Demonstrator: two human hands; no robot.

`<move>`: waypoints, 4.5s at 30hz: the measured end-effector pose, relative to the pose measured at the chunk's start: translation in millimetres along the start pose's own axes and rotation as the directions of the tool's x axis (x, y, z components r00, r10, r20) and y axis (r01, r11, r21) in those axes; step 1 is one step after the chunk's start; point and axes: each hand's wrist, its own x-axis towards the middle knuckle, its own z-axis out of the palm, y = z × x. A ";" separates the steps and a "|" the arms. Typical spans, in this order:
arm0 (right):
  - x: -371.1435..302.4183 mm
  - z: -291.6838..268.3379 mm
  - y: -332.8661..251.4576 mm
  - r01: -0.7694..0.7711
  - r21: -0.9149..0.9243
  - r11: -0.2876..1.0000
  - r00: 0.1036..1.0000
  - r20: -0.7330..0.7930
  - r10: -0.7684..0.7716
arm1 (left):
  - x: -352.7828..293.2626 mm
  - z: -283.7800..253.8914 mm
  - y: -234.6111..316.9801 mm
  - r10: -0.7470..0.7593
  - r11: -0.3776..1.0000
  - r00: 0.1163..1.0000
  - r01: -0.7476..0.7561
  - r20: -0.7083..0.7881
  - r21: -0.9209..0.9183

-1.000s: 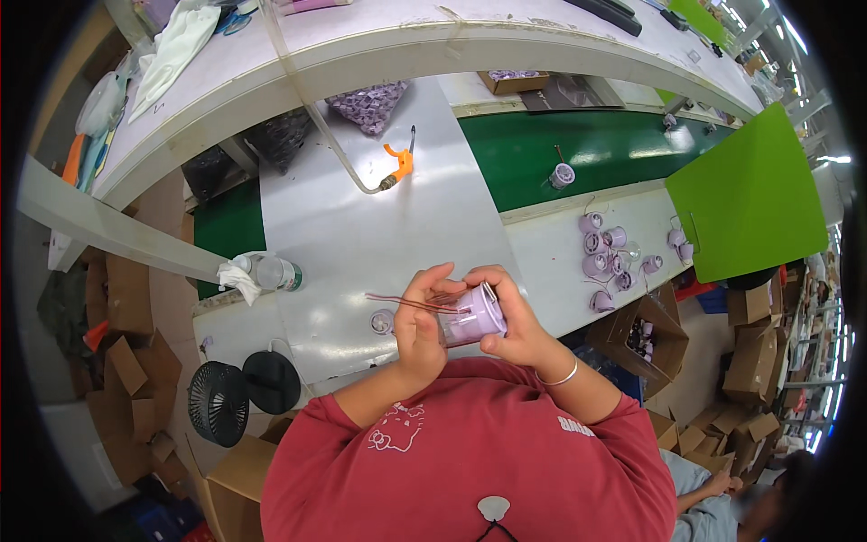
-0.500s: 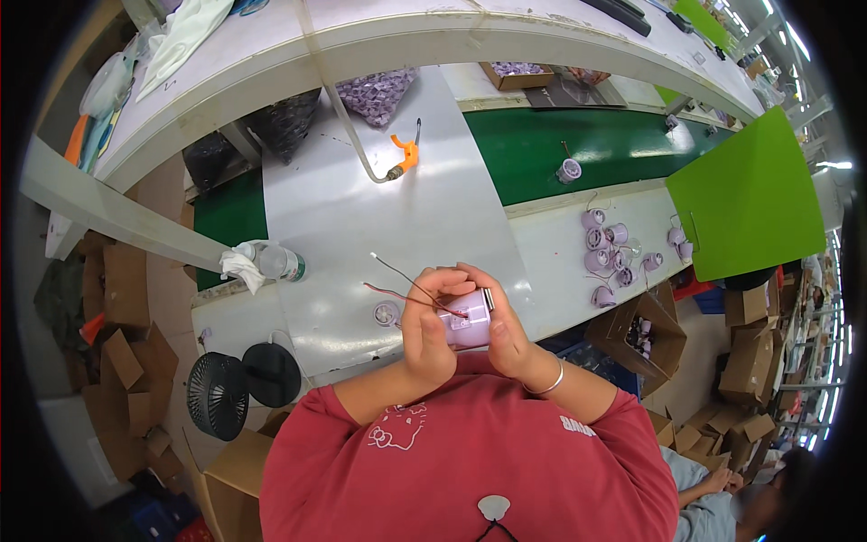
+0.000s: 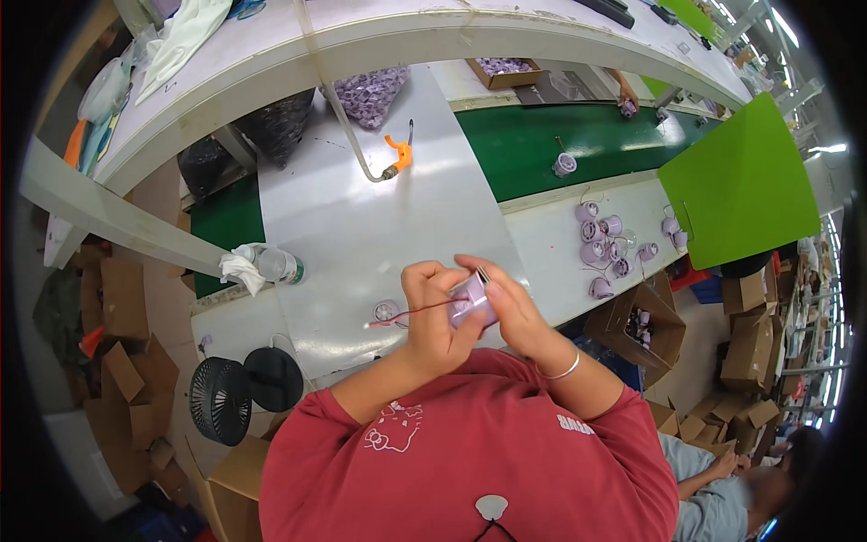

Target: Assembling small purple electronic components by attaching clear plastic covers and cleaning with an air gun.

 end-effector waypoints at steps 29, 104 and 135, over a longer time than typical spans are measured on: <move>187.8 -168.7 179.3 -0.366 -0.647 0.669 0.838 -0.542 -0.066 | -60.2 19.2 -88.0 -0.932 0.359 0.343 0.915 -0.117 -0.184; 291.4 -57.9 178.7 -0.500 0.866 -0.007 0.658 0.386 0.647 | -81.1 3.1 -124.5 -0.983 0.024 0.179 0.367 0.045 -0.930; 16.5 -98.8 14.1 -0.746 0.548 0.378 0.647 0.460 0.609 | -19.8 -24.5 -145.4 -0.470 0.759 0.883 0.390 0.023 0.521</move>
